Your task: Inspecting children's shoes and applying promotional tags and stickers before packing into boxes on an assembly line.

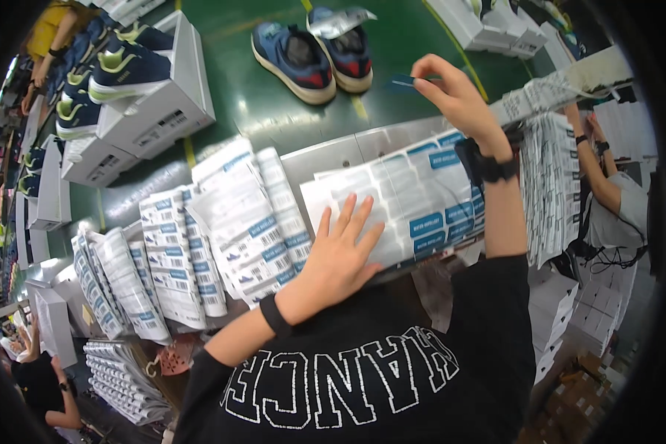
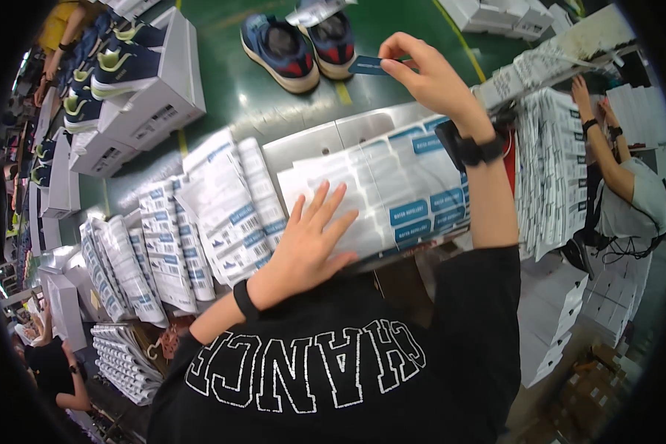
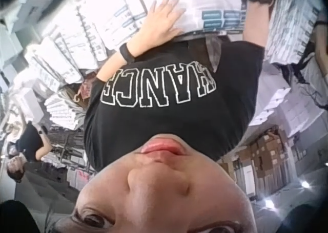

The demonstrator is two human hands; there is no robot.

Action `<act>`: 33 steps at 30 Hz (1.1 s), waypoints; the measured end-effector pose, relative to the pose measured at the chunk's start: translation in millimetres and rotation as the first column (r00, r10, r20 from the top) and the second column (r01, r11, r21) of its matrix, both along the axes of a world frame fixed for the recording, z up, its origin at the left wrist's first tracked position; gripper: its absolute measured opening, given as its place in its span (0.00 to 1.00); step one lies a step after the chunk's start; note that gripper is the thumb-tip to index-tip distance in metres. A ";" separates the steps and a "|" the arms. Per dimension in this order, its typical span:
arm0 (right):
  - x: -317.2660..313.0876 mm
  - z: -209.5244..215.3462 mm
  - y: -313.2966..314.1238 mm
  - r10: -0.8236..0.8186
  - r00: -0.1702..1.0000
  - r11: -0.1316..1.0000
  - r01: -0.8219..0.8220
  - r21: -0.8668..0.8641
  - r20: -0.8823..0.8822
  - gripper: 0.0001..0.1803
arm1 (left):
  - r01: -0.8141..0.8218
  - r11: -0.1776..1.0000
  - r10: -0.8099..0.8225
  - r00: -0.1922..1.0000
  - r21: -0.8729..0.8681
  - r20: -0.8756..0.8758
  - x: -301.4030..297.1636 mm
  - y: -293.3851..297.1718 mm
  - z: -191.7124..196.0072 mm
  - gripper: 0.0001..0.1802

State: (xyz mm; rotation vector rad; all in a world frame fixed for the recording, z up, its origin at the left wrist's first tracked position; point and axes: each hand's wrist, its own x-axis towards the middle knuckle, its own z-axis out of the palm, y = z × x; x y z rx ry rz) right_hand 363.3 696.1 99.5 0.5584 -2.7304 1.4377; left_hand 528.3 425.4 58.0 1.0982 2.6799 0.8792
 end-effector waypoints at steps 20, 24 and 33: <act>-112.6 -55.1 -10.5 -0.418 0.904 0.839 0.423 0.343 -0.092 0.26 | -0.842 0.532 0.840 0.538 0.094 0.063 -19.2 -301.8 41.9 0.29; -89.8 -60.2 -10.7 -0.592 0.806 0.804 0.590 0.069 0.011 0.23 | -0.876 0.428 0.877 0.462 0.223 0.131 -74.6 -411.6 12.8 0.31; -85.2 -55.1 -19.7 -0.464 0.711 0.731 0.644 -0.224 0.529 0.21 | -0.985 0.087 0.689 0.167 0.148 0.706 -208.1 -519.0 -19.9 0.60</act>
